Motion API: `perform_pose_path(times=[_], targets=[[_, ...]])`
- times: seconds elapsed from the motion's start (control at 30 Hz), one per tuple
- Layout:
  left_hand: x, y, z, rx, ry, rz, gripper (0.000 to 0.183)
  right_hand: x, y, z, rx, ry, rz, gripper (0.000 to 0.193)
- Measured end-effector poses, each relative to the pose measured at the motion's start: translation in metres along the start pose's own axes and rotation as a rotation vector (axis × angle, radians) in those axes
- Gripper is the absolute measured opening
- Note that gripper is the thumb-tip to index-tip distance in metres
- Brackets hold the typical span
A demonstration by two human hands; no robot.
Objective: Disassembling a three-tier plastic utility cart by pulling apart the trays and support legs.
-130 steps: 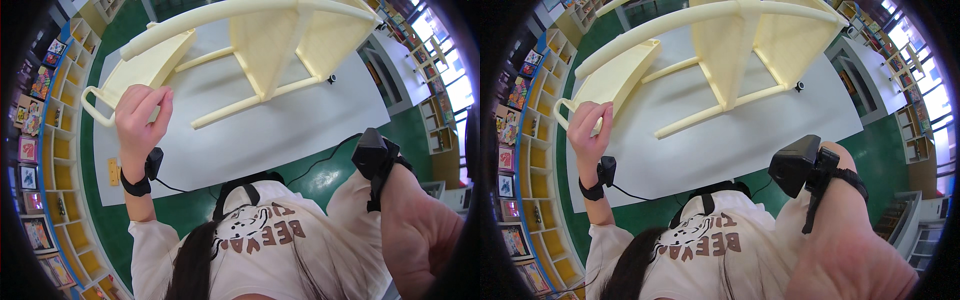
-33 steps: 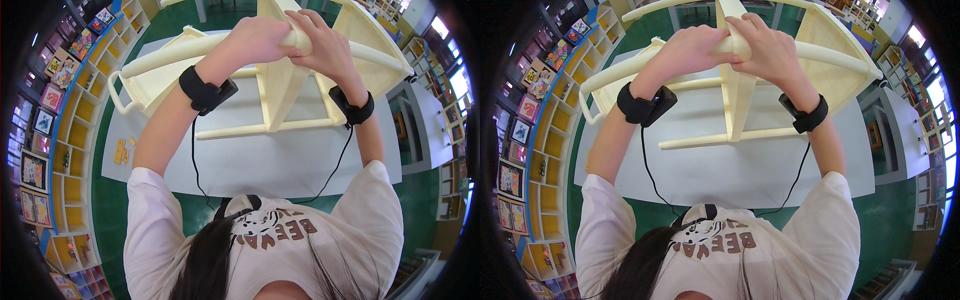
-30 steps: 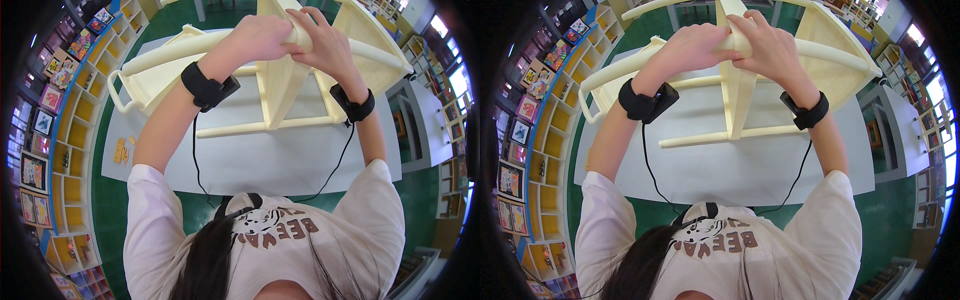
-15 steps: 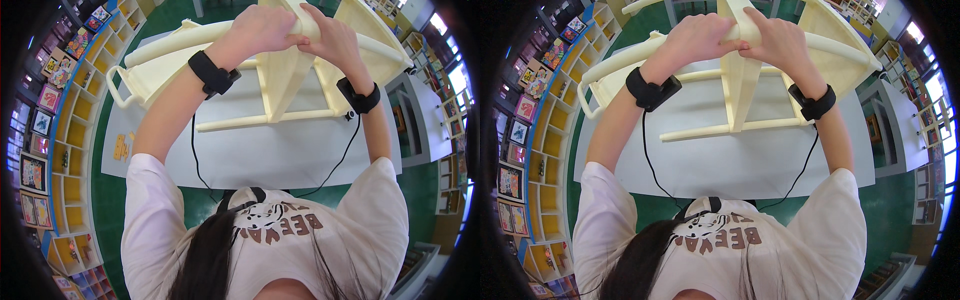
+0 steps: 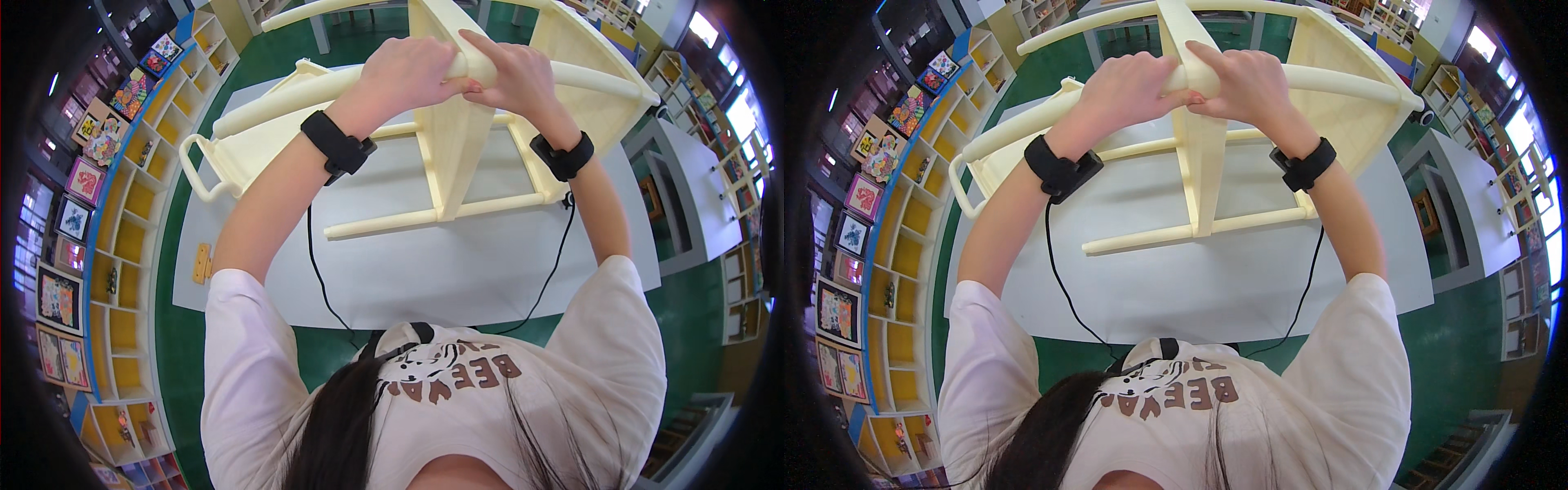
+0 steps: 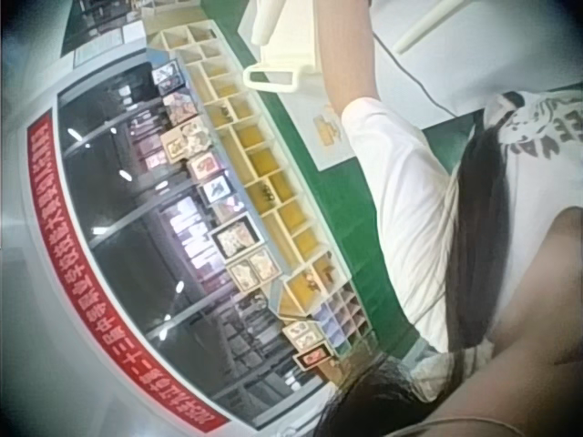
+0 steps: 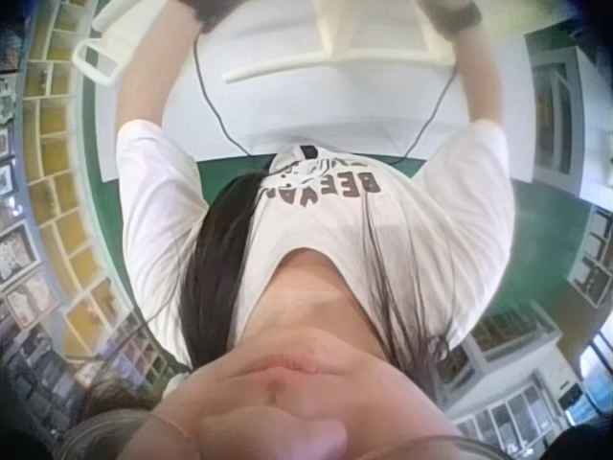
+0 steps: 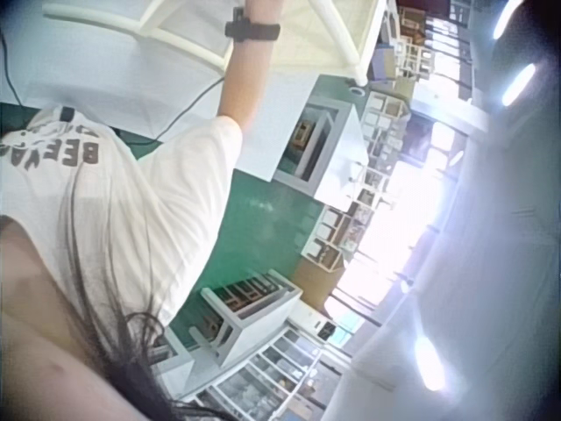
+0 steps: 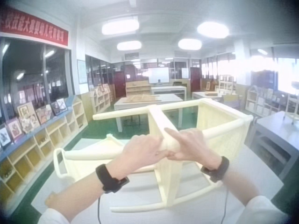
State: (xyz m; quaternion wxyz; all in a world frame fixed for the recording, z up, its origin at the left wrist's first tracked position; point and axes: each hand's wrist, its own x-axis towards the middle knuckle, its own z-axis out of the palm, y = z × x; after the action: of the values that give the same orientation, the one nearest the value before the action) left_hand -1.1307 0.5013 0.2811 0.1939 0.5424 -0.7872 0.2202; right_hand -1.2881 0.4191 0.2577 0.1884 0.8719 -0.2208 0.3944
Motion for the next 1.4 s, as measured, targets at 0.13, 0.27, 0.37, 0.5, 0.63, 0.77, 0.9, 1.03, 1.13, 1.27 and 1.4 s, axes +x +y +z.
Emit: perform_pose_path(times=[0.13, 0.27, 0.37, 0.5, 0.63, 0.77, 0.9, 1.03, 1.13, 1.27, 1.4], targets=[[0.001, 0.003, -0.005, 0.075, -0.055, -0.033, 0.048, 0.001, 0.002, 0.003, -0.015, 0.039, -0.010, 0.068], [0.001, 0.002, -0.004, 0.052, -0.036, -0.027, 0.047, 0.001, 0.001, 0.004, -0.029, 0.063, -0.015, 0.066], [-0.001, 0.004, -0.005, 0.058, -0.051, -0.057, 0.046, 0.001, 0.000, 0.003, -0.013, 0.043, -0.008, 0.064], [-0.007, -0.005, -0.006, 0.030, -0.017, 0.004, 0.036, 0.006, -0.004, -0.001, -0.003, 0.014, -0.009, 0.064], [-0.025, -0.016, -0.012, 0.239, 0.011, -0.064, 0.015, 0.012, -0.001, -0.010, -0.019, -0.143, 0.067, 0.065], [-0.029, -0.019, -0.002, 0.302, 0.100, -0.211, 0.009, 0.019, -0.001, -0.014, 0.030, -0.210, 0.018, 0.068], [-0.029, -0.022, -0.010, 0.230, 0.030, -0.124, 0.008, 0.020, -0.005, -0.013, 0.058, -0.232, 0.018, 0.068], [-0.026, -0.022, -0.016, 0.221, -0.064, -0.110, 0.008, 0.014, -0.008, -0.008, 0.027, -0.223, 0.073, 0.068], [-0.023, -0.019, -0.024, 0.127, -0.213, -0.200, 0.009, 0.013, -0.007, -0.007, -0.004, -0.196, 0.050, 0.066], [-0.018, -0.030, -0.022, 0.107, -0.274, -0.223, 0.013, 0.014, -0.008, -0.007, -0.031, -0.159, 0.027, 0.064], [-0.011, -0.043, -0.023, -0.141, -0.370, -0.200, 0.019, 0.013, -0.005, 0.000, -0.005, -0.101, 0.004, 0.064]])
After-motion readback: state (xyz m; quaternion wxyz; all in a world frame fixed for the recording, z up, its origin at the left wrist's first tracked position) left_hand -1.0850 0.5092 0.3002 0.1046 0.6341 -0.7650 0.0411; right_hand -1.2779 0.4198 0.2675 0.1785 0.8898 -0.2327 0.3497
